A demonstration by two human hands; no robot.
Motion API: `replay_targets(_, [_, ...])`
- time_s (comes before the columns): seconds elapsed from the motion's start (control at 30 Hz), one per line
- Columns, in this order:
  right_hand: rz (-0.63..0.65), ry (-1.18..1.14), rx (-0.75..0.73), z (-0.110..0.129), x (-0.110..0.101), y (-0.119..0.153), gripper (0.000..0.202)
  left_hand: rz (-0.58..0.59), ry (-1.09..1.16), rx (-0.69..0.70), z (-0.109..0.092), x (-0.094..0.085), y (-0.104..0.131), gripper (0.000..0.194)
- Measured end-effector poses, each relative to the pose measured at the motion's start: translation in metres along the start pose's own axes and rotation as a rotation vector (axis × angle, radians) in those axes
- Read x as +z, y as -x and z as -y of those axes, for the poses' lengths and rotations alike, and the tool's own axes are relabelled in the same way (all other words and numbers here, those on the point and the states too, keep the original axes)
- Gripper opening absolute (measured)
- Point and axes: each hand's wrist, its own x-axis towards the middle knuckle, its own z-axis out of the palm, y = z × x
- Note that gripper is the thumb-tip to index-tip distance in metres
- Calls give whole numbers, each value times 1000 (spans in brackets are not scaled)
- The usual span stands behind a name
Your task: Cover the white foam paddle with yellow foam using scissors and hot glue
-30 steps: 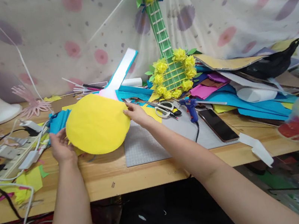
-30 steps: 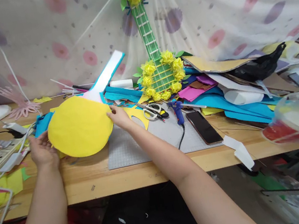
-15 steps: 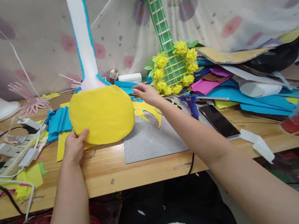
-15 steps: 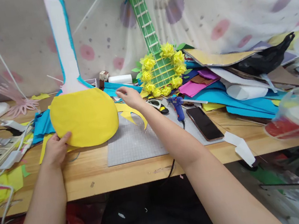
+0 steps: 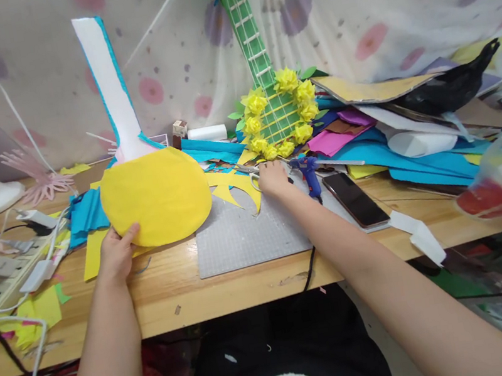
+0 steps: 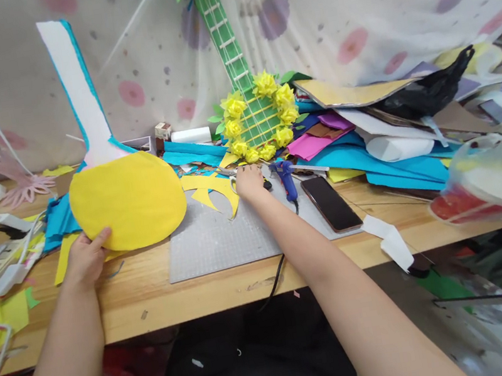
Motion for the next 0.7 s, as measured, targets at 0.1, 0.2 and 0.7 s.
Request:
replay_targets(0.1, [18,8,50,7,-7,-4,31,2,29,7,-5,5,6,34])
replay_targets(0.2, [10,-53,84,7,-17,-1,34,17,84,13,-11,11,11,31])
replay_targets(0.7, [552,-1525,162,14,-12,23,21,95,12,-202,-11,23,18,37])
